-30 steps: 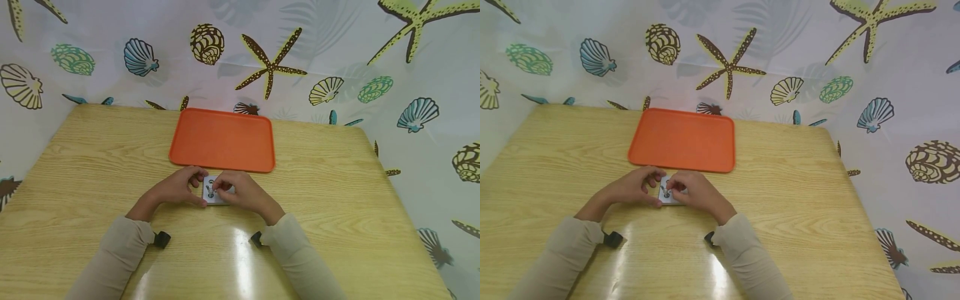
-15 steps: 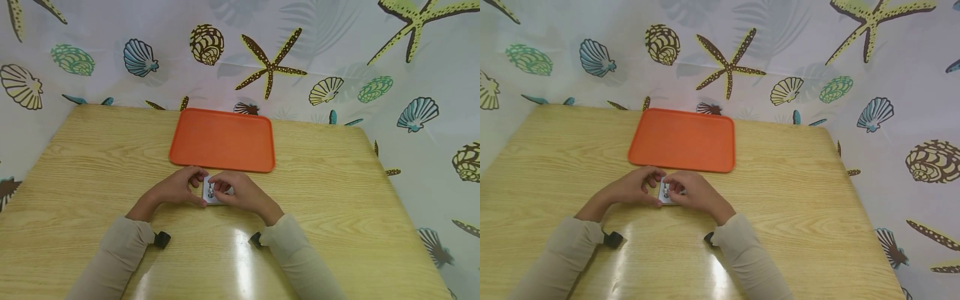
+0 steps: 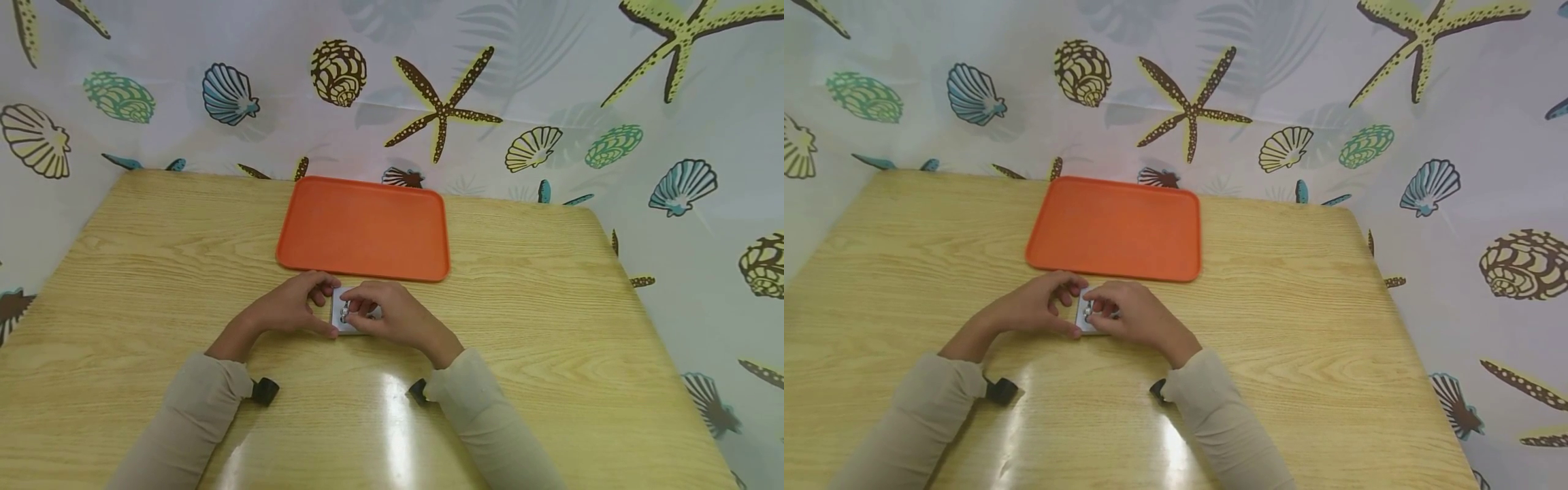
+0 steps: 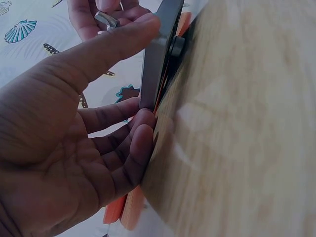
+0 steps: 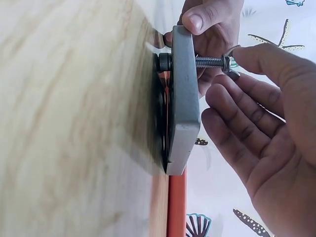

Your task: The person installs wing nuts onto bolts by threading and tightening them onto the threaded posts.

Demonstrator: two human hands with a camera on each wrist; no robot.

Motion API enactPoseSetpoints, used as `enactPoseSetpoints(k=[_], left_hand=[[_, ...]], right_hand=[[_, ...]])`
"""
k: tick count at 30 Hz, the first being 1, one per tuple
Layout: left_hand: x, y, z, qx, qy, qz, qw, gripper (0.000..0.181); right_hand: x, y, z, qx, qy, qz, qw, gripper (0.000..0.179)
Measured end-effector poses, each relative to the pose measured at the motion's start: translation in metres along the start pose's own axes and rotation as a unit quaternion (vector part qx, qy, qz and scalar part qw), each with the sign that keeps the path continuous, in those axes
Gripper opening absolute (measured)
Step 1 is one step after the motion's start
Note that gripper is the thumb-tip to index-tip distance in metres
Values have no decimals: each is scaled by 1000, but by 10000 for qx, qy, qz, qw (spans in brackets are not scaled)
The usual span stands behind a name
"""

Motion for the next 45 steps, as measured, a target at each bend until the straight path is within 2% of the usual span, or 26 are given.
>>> enactPoseSetpoints(k=[14,32,40,45], left_hand=[[1,0,0,-48,-26,24,10000,78],[5,-2,0,-31,3,-28,10000,79],[4,0,1,-85,-78,-45,9999,80],[2,-1,0,-48,-80,-83,9999,80]], right_hand=[[-3,2,4,-171,29,-126,9998,15],[-2,2,5,-208,107,-141,9996,7],[0,1,1,-91,24,-80,9999,13],[0,1,2,-60,-150,-165,9997,24]])
Point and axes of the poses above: each hand's wrist, its own y-axis away from the middle knuckle, its own z-axis out of the back of the hand, x = y × z, the point moved 8 cm from there along -y, towards the middle knuckle, and after that the axes turned 15 degrees about y, right-handed, at the moved point
